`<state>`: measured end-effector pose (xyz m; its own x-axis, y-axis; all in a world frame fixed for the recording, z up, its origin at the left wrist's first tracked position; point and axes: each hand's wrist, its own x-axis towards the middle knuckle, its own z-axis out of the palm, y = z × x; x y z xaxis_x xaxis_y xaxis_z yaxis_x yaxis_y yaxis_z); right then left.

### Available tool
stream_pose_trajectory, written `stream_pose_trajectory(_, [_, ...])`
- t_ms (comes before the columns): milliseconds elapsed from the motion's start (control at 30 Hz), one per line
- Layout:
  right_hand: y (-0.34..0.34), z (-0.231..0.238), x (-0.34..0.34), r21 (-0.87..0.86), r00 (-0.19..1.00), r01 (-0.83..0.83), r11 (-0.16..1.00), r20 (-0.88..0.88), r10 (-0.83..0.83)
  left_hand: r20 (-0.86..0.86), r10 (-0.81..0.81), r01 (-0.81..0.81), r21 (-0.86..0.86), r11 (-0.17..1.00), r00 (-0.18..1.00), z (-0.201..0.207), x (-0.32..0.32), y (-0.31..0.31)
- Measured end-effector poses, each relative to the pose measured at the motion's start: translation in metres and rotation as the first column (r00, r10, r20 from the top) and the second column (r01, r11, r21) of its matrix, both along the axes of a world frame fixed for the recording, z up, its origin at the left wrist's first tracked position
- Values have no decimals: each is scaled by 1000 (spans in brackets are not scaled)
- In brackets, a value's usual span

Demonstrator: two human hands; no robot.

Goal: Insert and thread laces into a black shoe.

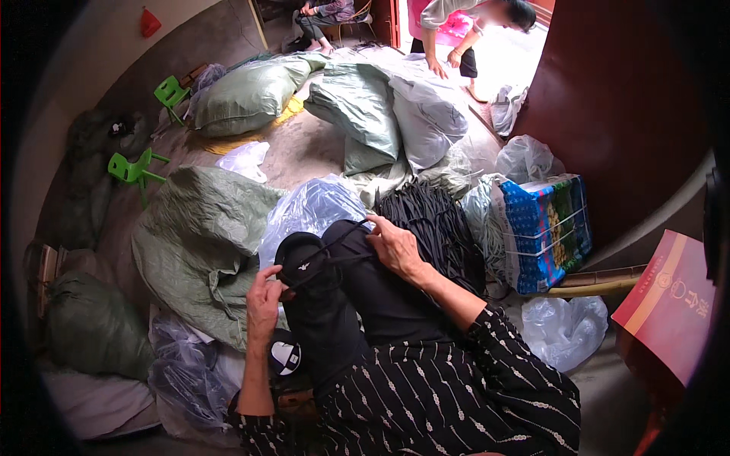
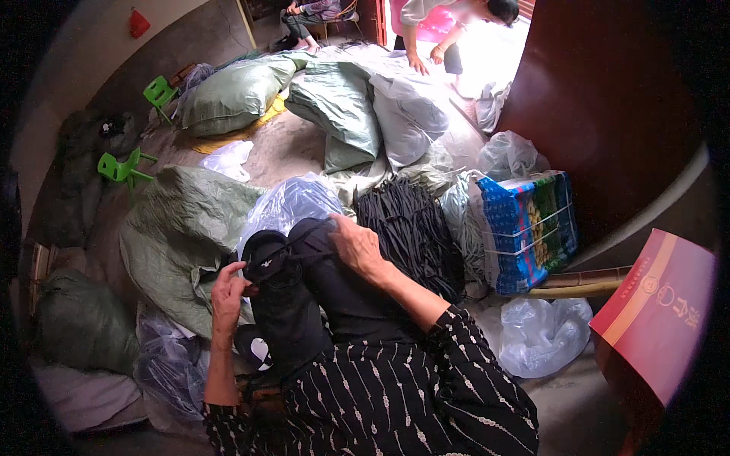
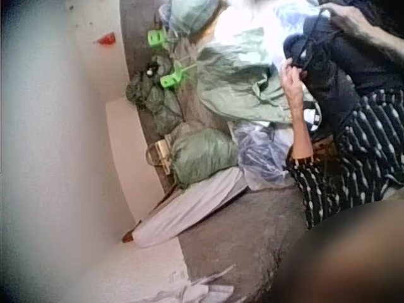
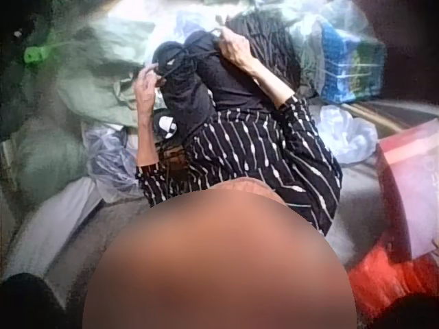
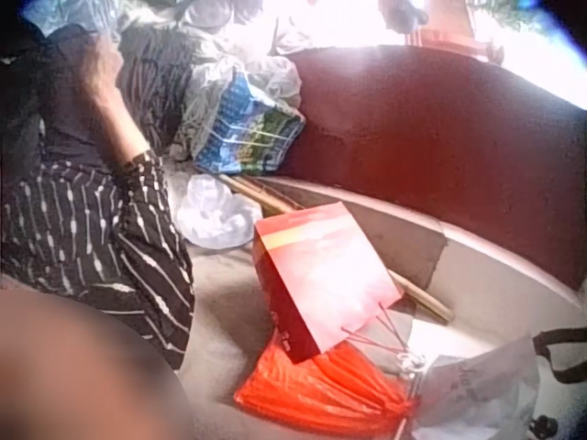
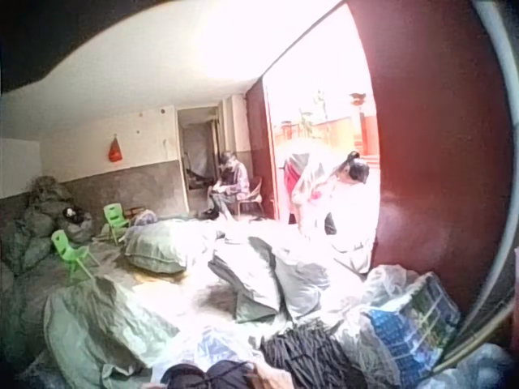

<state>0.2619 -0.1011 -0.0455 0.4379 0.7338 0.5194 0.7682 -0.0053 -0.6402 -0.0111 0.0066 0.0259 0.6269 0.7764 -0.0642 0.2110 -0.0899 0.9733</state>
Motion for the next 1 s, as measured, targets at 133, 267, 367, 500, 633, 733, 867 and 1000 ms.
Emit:
stream_pose_trajectory(133, [-6, 22, -25, 124, 991, -92, 988, 113, 78, 240, 188, -241, 218, 946, 952, -18, 1, -30])
stream_pose_trajectory(267, [-3, 31, -50, 211, 969, -225, 951, 148, 196, 516, 424, -328, -271, 905, 744, -24, 6, -36])
stream_pose_trajectory(367, [2, 28, -62, 231, 956, -266, 936, 184, 227, 629, 508, 17, -638, 770, 588, -24, 3, -26])
stream_pose_trajectory(500, [4, 23, -63, 184, 966, -240, 953, 137, 217, 345, 488, -41, -783, 621, 802, -34, -5, -26])
stream_pose_trajectory(633, [5, 23, -62, 193, 963, -239, 952, 173, 207, 354, 432, 44, -812, 581, 829, -41, -14, -24])
stream_pose_trajectory(733, [6, 24, -64, 168, 966, -222, 961, 170, 193, 338, 276, 116, -795, 596, 900, -42, -15, -21])
stream_pose_trajectory(867, [9, 26, -62, 145, 967, -218, 965, 165, 193, 547, 336, 311, -774, 552, 767, -45, -11, -22])
stream_pose_trajectory(1000, [22, 36, -60, 330, 976, -218, 919, 97, 197, 527, 572, 214, -824, 525, 628, -51, -5, -28])
